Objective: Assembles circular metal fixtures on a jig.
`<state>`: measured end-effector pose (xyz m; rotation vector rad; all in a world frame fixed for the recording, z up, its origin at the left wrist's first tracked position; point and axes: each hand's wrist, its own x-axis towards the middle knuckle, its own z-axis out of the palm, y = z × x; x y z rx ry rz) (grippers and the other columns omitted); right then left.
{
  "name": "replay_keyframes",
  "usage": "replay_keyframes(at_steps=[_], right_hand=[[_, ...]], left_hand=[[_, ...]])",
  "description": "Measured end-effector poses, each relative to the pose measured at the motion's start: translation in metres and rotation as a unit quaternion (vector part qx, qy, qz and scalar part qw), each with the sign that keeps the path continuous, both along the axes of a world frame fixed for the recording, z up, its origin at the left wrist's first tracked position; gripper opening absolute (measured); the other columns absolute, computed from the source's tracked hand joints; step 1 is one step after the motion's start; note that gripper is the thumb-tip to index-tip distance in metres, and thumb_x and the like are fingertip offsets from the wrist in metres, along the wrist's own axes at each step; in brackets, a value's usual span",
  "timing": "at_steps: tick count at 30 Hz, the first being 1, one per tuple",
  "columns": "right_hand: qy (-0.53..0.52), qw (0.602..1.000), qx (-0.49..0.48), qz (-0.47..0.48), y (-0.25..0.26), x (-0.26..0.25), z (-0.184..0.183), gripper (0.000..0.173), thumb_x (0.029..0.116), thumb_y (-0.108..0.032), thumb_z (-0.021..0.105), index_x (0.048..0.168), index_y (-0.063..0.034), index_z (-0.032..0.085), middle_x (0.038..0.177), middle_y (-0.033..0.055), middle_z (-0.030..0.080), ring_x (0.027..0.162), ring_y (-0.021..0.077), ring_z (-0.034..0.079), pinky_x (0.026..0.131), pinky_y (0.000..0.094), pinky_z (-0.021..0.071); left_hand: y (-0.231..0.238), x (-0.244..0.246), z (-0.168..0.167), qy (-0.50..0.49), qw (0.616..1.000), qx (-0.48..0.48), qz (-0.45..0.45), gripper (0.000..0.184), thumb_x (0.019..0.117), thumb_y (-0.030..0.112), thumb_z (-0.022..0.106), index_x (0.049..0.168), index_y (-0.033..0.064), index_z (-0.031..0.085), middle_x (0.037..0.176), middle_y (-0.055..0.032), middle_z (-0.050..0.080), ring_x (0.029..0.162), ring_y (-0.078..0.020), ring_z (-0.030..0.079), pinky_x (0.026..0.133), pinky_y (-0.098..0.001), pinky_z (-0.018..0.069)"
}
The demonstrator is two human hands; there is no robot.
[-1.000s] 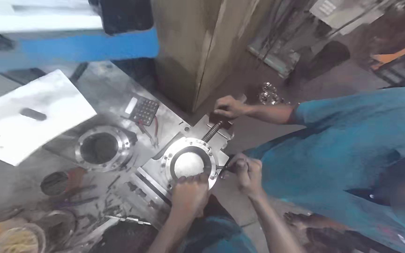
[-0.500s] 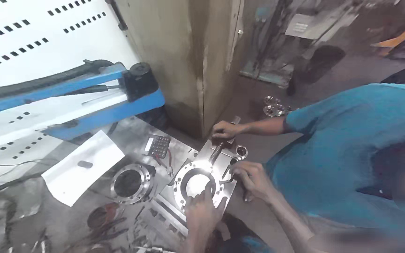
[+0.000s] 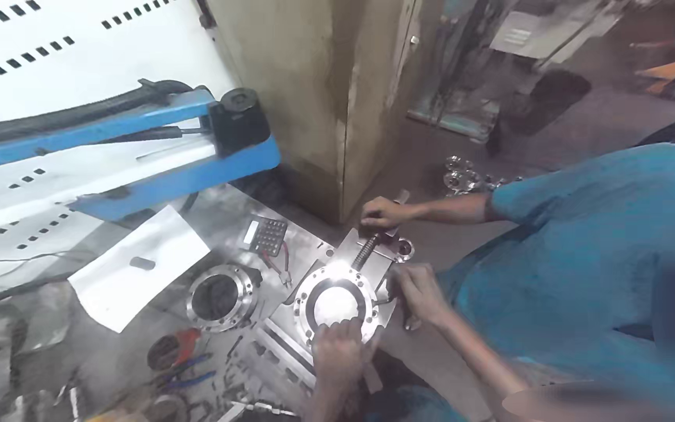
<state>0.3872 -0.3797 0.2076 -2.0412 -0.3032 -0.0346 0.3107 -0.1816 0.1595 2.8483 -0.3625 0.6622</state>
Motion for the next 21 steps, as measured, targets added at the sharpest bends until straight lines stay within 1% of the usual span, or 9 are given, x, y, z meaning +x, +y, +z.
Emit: replay_keyframes(at_steps=[4, 9, 11, 13, 14, 16, 17, 19, 21], right_hand=[[0.184, 0.981, 0.052, -0.018, 0.005, 0.025, 0.004, 0.061, 0.1102, -0.045, 0.031, 0.072, -0.0108, 0.063, 0.059, -0.0016, 0.061, 0.047, 0.0105, 0.058, 0.046, 0.0309, 0.0506], [0.337, 0.924, 0.167, -0.071, 0.014, 0.045, -0.002, 0.054, 0.1120, -0.043, 0.036, 0.078, -0.0072, 0.056, 0.055, 0.0005, 0.055, 0.043, 0.0099, 0.054, 0.045, 0.0252, 0.0490], [0.358, 0.925, 0.109, -0.070, 0.014, 0.048, 0.004, 0.055, 0.1114, -0.047, 0.035, 0.085, -0.0049, 0.058, 0.059, 0.0029, 0.056, 0.047, 0.0118, 0.055, 0.048, 0.0271, 0.0497], [0.274, 0.957, -0.059, -0.079, 0.015, 0.045, 0.014, 0.053, 0.1117, -0.045, 0.036, 0.091, -0.0061, 0.065, 0.070, 0.0043, 0.062, 0.057, 0.0130, 0.060, 0.056, 0.0305, 0.0521], [0.199, 0.965, -0.151, -0.081, 0.015, 0.044, 0.018, 0.047, 0.1110, -0.041, 0.041, 0.103, -0.0061, 0.071, 0.086, 0.0090, 0.069, 0.076, 0.0194, 0.066, 0.073, 0.0402, 0.0551], [-0.010, 0.948, -0.316, -0.028, 0.006, 0.039, 0.010, 0.041, 0.1060, -0.037, 0.052, 0.127, -0.0054, 0.067, 0.120, 0.0156, 0.069, 0.111, 0.0311, 0.068, 0.098, 0.0523, 0.0527], [-0.116, 0.921, -0.371, 0.031, -0.002, 0.035, 0.001, 0.044, 0.1047, -0.038, 0.052, 0.126, -0.0033, 0.067, 0.128, 0.0167, 0.067, 0.121, 0.0317, 0.064, 0.106, 0.0509, 0.0496], [-0.269, 0.851, -0.407, 0.196, -0.021, 0.029, -0.009, 0.046, 0.1056, -0.039, 0.045, 0.111, -0.0012, 0.071, 0.126, 0.0190, 0.070, 0.131, 0.0342, 0.060, 0.117, 0.0517, 0.0410], [-0.236, 0.811, -0.426, 0.323, -0.024, 0.025, -0.002, 0.059, 0.1070, -0.048, 0.034, 0.106, -0.0006, 0.069, 0.117, 0.0222, 0.070, 0.129, 0.0400, 0.060, 0.119, 0.0542, 0.0364]], left_hand=[[0.000, 0.002, 0.004, 0.002, 1.000, 0.014, 0.013, 0.063, 0.0842, 0.073, 0.053, 0.066, 0.0146, 0.070, 0.053, 0.0014, 0.060, 0.047, -0.0138, 0.059, 0.049, -0.0350, 0.0448], [-0.001, 0.002, 0.007, 0.007, 1.000, 0.028, 0.003, 0.067, 0.0846, 0.074, 0.052, 0.070, 0.0118, 0.073, 0.055, -0.0021, 0.064, 0.050, -0.0181, 0.063, 0.049, -0.0389, 0.0483], [-0.002, -0.001, 0.012, 0.027, 0.999, 0.030, 0.005, 0.068, 0.0851, 0.074, 0.052, 0.070, 0.0113, 0.072, 0.057, -0.0032, 0.065, 0.052, -0.0195, 0.065, 0.051, -0.0400, 0.0498], [-0.002, -0.004, 0.018, 0.074, 0.997, 0.032, 0.001, 0.068, 0.0859, 0.074, 0.054, 0.073, 0.0102, 0.073, 0.062, -0.0052, 0.068, 0.059, -0.0216, 0.069, 0.058, -0.0422, 0.0528], [0.000, -0.003, 0.021, 0.097, 0.995, 0.031, -0.003, 0.067, 0.0862, 0.074, 0.056, 0.075, 0.0099, 0.073, 0.065, -0.0061, 0.070, 0.062, -0.0223, 0.070, 0.061, -0.0432, 0.0539], [0.004, -0.002, 0.021, 0.115, 0.993, 0.022, -0.012, 0.064, 0.0861, 0.072, 0.057, 0.076, 0.0108, 0.073, 0.067, -0.0058, 0.071, 0.063, -0.0221, 0.071, 0.063, -0.0432, 0.0544], [0.007, -0.004, 0.021, 0.134, 0.991, 0.018, -0.021, 0.064, 0.0867, 0.071, 0.057, 0.078, 0.0105, 0.073, 0.069, -0.0062, 0.071, 0.065, -0.0228, 0.071, 0.065, -0.0440, 0.0548], [0.014, -0.005, 0.024, 0.164, 0.985, 0.019, -0.041, 0.064, 0.0874, 0.072, 0.056, 0.080, 0.0104, 0.072, 0.071, -0.0072, 0.071, 0.068, -0.0240, 0.072, 0.069, -0.0451, 0.0546], [0.020, -0.005, 0.026, 0.177, 0.982, 0.014, -0.059, 0.064, 0.0877, 0.072, 0.056, 0.080, 0.0103, 0.072, 0.071, -0.0075, 0.072, 0.069, -0.0243, 0.072, 0.070, -0.0457, 0.0542]])
